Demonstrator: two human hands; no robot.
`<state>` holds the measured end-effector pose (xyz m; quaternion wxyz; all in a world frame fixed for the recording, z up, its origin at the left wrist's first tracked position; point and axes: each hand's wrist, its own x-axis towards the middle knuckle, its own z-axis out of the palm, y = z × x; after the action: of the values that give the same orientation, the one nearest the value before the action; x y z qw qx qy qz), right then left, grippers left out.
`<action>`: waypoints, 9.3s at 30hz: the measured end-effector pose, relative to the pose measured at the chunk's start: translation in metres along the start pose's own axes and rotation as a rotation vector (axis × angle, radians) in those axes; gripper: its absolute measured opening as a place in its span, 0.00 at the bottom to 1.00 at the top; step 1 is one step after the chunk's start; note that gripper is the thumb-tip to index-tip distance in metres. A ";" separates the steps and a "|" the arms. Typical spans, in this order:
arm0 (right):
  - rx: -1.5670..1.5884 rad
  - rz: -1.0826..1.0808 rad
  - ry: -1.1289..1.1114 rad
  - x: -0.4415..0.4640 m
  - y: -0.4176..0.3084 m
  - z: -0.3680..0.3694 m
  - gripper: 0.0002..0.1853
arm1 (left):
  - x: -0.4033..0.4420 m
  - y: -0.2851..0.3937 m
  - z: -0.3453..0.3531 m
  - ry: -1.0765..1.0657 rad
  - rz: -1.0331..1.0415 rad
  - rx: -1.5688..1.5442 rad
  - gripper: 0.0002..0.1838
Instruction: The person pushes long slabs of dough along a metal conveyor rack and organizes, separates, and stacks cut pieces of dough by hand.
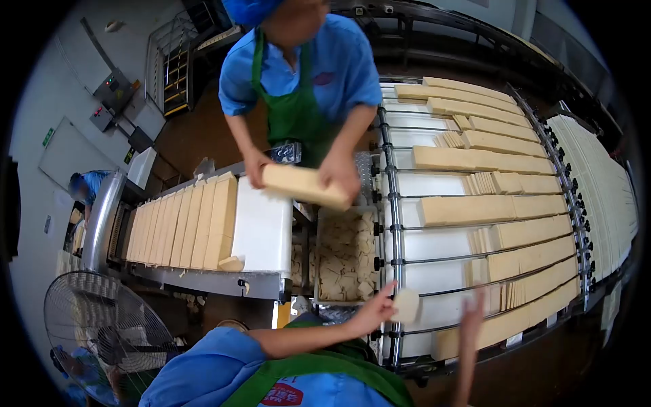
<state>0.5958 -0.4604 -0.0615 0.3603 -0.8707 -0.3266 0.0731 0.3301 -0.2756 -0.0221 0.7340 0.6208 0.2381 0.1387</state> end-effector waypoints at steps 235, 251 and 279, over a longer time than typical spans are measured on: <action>0.057 -1.140 -1.099 0.033 -0.524 0.445 0.34 | -0.242 -0.085 -0.462 1.696 -0.346 0.817 0.41; -0.222 -1.149 -0.703 0.045 -0.673 0.696 0.31 | -0.238 -0.058 -0.487 1.291 -0.412 0.472 0.51; -0.037 -0.304 -0.345 0.064 -0.382 0.234 0.51 | -0.106 0.085 -0.368 0.696 -0.305 1.003 0.49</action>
<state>0.3631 -0.0835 0.0325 0.2902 -0.7925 -0.5121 0.1597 0.0562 -0.0016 0.0371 0.2446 0.7671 0.5849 0.0978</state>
